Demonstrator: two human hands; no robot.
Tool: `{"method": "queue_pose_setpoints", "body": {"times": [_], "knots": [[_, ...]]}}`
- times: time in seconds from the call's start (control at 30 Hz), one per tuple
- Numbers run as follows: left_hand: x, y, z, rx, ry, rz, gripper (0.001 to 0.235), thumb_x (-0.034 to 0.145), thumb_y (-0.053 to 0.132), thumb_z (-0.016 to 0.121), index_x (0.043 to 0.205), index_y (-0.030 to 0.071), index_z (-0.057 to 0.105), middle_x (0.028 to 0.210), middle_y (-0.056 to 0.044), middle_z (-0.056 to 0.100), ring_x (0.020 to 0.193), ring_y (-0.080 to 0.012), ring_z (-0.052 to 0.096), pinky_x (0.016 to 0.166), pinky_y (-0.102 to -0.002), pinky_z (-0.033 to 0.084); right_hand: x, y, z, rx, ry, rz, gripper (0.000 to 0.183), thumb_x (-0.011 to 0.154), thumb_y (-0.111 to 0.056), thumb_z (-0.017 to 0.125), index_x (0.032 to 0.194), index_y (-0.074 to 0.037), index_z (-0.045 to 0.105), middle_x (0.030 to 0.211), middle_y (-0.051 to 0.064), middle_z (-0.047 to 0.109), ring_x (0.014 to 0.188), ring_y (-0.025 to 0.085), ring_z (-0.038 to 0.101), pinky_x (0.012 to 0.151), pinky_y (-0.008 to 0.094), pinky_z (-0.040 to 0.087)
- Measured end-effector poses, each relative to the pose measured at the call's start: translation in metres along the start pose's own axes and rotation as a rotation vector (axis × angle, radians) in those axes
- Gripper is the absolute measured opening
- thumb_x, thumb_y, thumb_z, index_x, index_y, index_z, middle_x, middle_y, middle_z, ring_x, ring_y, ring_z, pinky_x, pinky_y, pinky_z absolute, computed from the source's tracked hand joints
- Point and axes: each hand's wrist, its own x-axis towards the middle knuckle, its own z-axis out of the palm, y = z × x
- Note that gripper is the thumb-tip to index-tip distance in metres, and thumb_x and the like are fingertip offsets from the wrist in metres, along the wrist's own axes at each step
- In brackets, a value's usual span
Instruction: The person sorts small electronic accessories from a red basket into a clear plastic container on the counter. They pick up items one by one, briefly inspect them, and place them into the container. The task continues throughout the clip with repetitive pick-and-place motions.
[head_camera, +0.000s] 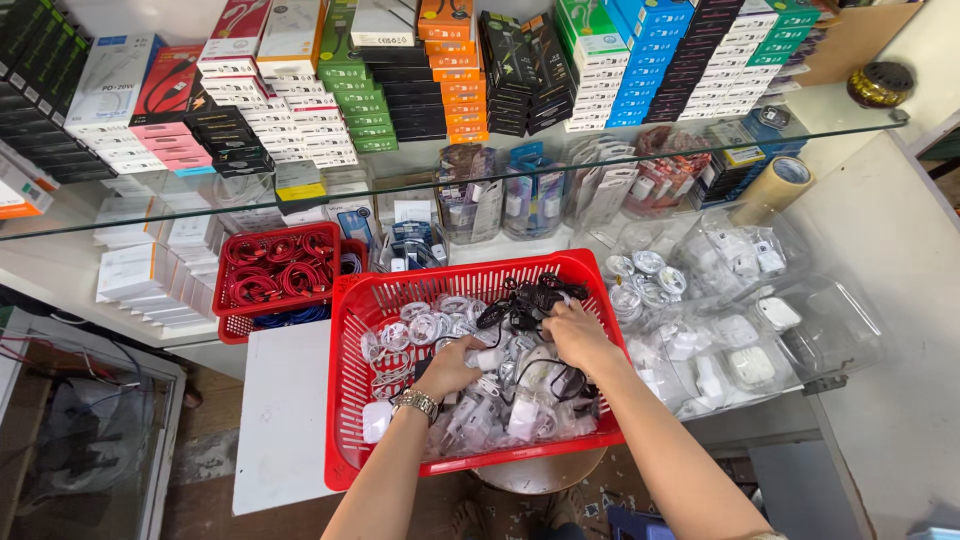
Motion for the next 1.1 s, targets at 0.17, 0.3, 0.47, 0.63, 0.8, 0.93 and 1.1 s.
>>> {"method": "queue_pose_setpoints", "body": {"times": [0.17, 0.3, 0.47, 0.63, 0.8, 0.93, 1.1], "knots": [[0.016, 0.020, 0.010, 0.008, 0.310, 0.153, 0.034, 0.079, 0.010, 0.075, 0.112, 0.005, 0.069, 0.104, -0.017, 0.074, 0.100, -0.0303, 0.070, 0.089, -0.041, 0.054, -0.002, -0.024, 0.008, 0.095, 0.101, -0.269, 0.017, 0.087, -0.019, 0.070, 0.100, -0.010, 0.075, 0.111, 0.011, 0.070, 0.110, 0.032, 0.062, 0.103, 0.045, 0.048], [0.023, 0.048, 0.019, -0.298, 0.221, 0.116, 0.015, 0.088, 0.009, 0.066, 0.100, 0.002, 0.073, 0.084, -0.010, 0.078, 0.076, -0.0215, 0.078, 0.072, -0.034, 0.061, -0.007, -0.024, 0.019, 0.140, 0.102, -0.196, 0.016, 0.087, -0.019, 0.067, 0.093, -0.008, 0.075, 0.104, 0.015, 0.070, 0.099, 0.036, 0.068, 0.085, 0.047, 0.055], [0.021, 0.067, 0.035, -0.211, -0.071, -0.089, 0.026, 0.087, 0.024, 0.071, 0.098, 0.002, 0.077, 0.081, -0.012, 0.078, 0.071, -0.0216, 0.078, 0.071, -0.034, 0.062, -0.007, 0.010, 0.029, 0.133, 0.103, -0.152, 0.028, 0.083, -0.008, 0.062, 0.104, -0.016, 0.077, 0.105, 0.014, 0.073, 0.106, 0.034, 0.068, 0.088, 0.047, 0.054], [0.024, 0.075, 0.066, 0.230, 0.124, 0.024, 0.050, 0.069, 0.042, 0.091, 0.097, 0.002, 0.078, 0.100, -0.019, 0.074, 0.096, -0.0311, 0.070, 0.087, -0.042, 0.054, -0.019, 0.034, 0.031, 0.006, 0.060, -0.082, 0.028, 0.082, -0.017, 0.069, 0.109, -0.013, 0.076, 0.116, 0.010, 0.072, 0.116, 0.029, 0.066, 0.097, 0.043, 0.053], [0.032, 0.074, 0.058, 0.052, -0.051, -0.133, 0.048, 0.069, 0.032, 0.088, 0.107, 0.006, 0.075, 0.106, -0.014, 0.075, 0.097, -0.0247, 0.073, 0.085, -0.035, 0.057, -0.032, 0.039, 0.002, 0.030, -0.343, -0.106, 0.075, 0.068, -0.037, 0.093, 0.132, -0.013, 0.062, 0.128, 0.011, 0.065, 0.124, 0.029, 0.057, 0.105, 0.040, 0.047], [0.032, 0.085, 0.019, -0.485, -0.062, -0.181, 0.044, 0.074, 0.014, 0.082, 0.117, 0.006, 0.070, 0.107, -0.010, 0.077, 0.093, -0.0206, 0.073, 0.077, -0.032, 0.060, -0.043, 0.039, -0.026, 0.268, -0.443, -0.054, 0.053, 0.084, -0.047, 0.076, 0.126, -0.015, 0.069, 0.124, 0.009, 0.071, 0.116, 0.025, 0.066, 0.101, 0.036, 0.050], [0.021, 0.120, -0.038, -0.932, -0.106, -0.098, 0.043, 0.088, 0.009, 0.075, 0.126, 0.000, 0.058, 0.113, -0.010, 0.071, 0.095, -0.0169, 0.073, 0.082, -0.031, 0.064, -0.039, 0.033, -0.048, 0.638, 0.184, 0.027, 0.045, 0.088, -0.039, 0.075, 0.122, -0.010, 0.072, 0.122, 0.006, 0.077, 0.112, 0.016, 0.071, 0.096, 0.031, 0.053]]}}
